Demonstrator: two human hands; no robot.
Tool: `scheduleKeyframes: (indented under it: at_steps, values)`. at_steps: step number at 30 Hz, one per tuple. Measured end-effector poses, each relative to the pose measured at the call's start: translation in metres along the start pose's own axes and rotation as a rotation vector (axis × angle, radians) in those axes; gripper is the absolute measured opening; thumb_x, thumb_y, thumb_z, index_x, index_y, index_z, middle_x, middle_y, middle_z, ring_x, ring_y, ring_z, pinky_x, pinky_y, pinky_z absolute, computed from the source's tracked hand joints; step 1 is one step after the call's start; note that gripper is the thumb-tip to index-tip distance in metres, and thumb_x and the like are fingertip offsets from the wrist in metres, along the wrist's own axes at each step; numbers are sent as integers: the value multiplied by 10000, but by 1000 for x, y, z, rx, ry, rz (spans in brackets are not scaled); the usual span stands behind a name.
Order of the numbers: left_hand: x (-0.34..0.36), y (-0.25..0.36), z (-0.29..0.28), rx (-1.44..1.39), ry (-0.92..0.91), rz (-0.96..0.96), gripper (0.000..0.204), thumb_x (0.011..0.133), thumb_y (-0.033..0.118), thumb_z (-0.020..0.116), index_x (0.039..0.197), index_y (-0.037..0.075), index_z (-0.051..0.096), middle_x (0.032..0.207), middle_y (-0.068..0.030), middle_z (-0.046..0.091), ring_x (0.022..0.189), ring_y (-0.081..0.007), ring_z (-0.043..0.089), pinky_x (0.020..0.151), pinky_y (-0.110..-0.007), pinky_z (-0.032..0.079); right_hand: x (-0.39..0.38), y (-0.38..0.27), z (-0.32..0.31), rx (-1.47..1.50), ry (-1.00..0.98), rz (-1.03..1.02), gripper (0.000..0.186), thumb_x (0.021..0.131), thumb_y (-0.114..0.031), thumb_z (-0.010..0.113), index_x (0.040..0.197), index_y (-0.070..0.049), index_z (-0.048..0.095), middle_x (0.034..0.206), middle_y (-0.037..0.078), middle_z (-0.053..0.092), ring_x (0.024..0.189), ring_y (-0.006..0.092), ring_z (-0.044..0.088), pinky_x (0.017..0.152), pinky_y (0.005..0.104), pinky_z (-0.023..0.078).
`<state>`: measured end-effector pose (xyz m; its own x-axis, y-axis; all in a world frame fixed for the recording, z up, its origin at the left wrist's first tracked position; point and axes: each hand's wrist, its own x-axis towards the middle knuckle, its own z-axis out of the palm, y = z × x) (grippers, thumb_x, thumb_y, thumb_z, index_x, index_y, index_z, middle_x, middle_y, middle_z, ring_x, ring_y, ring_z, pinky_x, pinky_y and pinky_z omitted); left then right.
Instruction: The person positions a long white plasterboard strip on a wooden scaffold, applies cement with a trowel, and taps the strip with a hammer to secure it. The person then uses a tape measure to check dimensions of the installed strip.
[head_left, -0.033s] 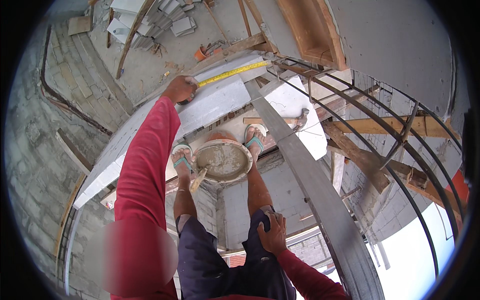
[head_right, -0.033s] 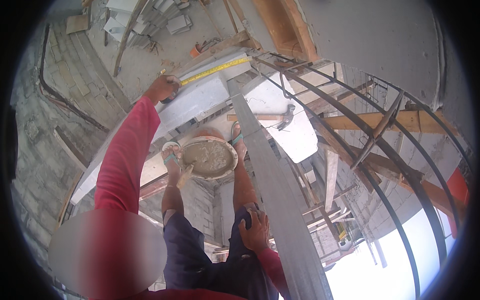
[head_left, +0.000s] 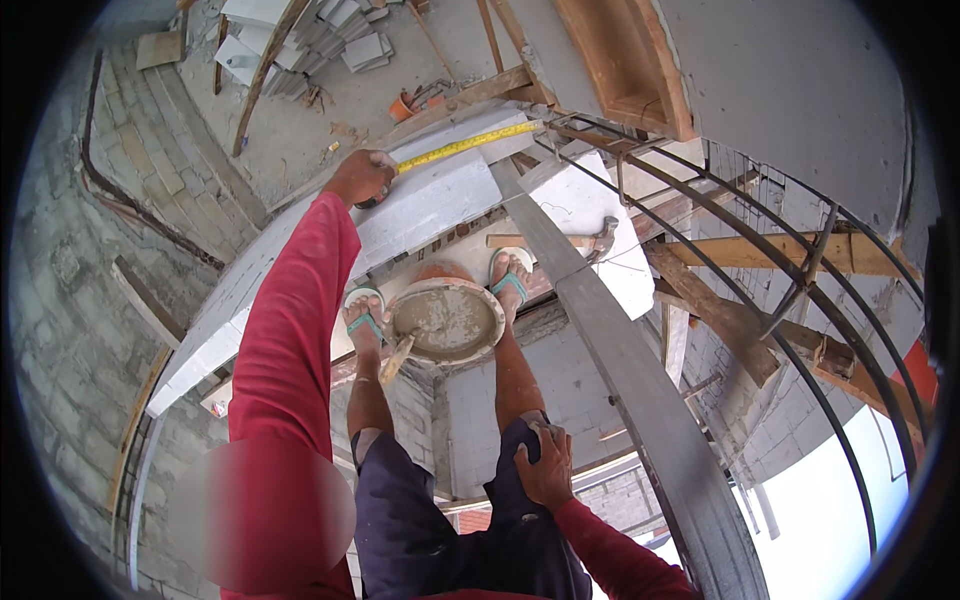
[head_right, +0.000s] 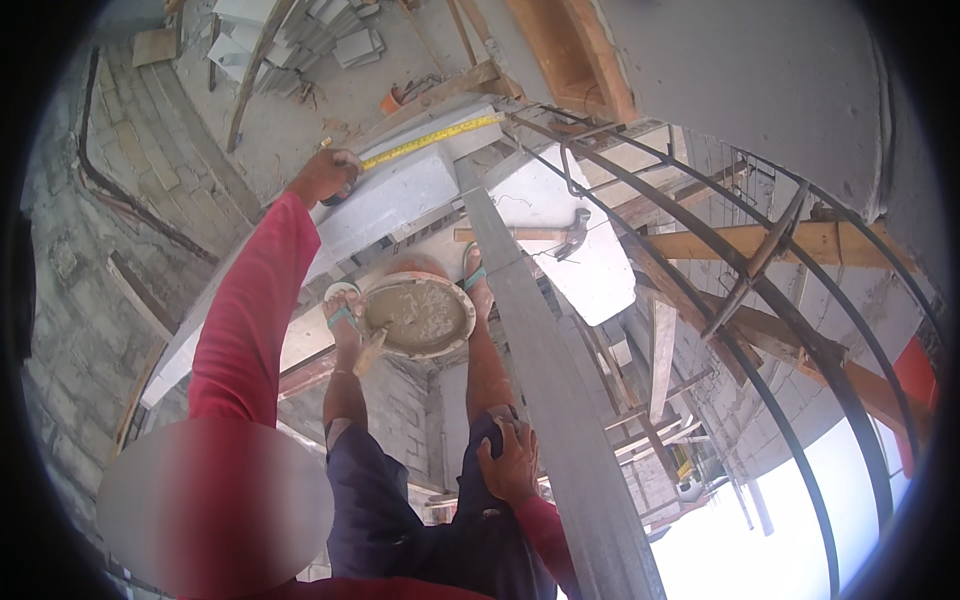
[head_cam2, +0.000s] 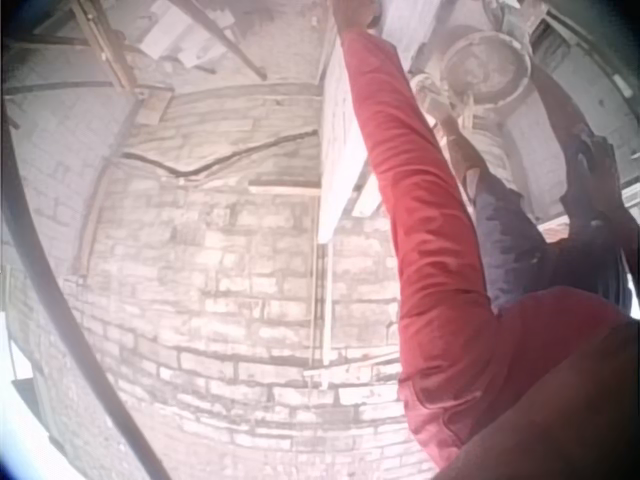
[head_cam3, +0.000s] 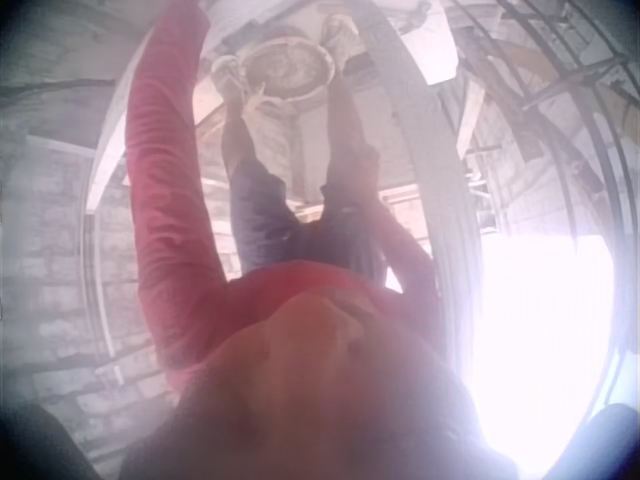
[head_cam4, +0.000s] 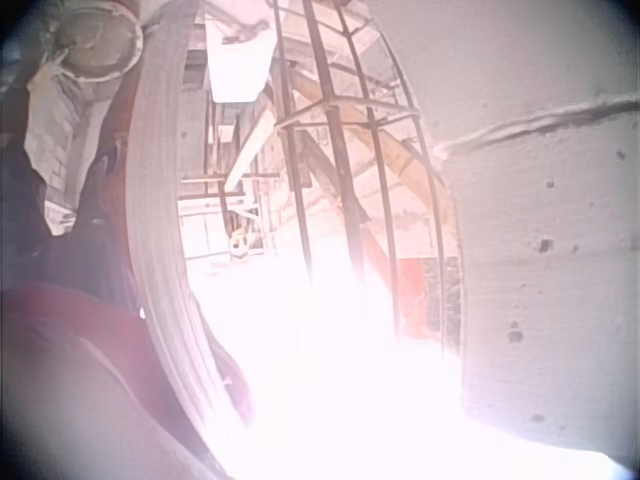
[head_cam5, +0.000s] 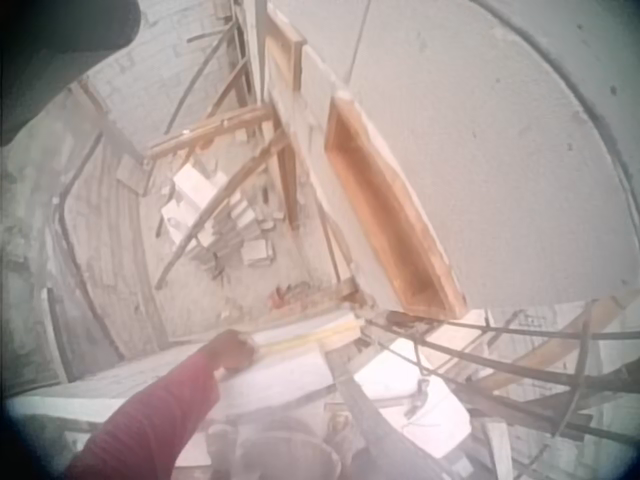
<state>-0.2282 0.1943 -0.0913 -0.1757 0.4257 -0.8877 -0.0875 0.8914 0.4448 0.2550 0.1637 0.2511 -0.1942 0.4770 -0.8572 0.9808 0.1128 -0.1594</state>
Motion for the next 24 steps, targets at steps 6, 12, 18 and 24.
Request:
scheduleKeyframes:
  at_steps: [6,12,18,24]
  values:
    - [4,4,-2,-15,18,-6,155,974,179,692,1007,56,781,764,-17,703,637,-119,647,625,-301,537,8,-2,1,18,8,-13,511,912,-245,709,1324,48,628,1280,310,586,1205,501,548,1066,582,455]
    - [6,-1,1,-8,13,4,168,989,177,684,1064,73,793,794,10,679,658,-98,612,603,-273,490,7,-1,2,19,27,-28,502,914,-239,707,1318,50,633,1271,306,591,1201,499,549,1070,581,449]
    - [4,1,1,-5,26,-17,171,972,196,690,1044,80,792,794,-3,690,656,-110,628,633,-299,509,7,-2,2,24,24,-27,489,918,-231,706,1317,44,637,1271,292,596,1203,489,550,1070,572,448]
    - [0,6,1,-1,33,1,168,957,197,695,1005,62,783,782,-23,703,647,-128,651,658,-325,538,7,-5,1,48,27,-18,485,920,-222,711,1332,24,640,1276,260,600,1212,467,555,1073,559,450]
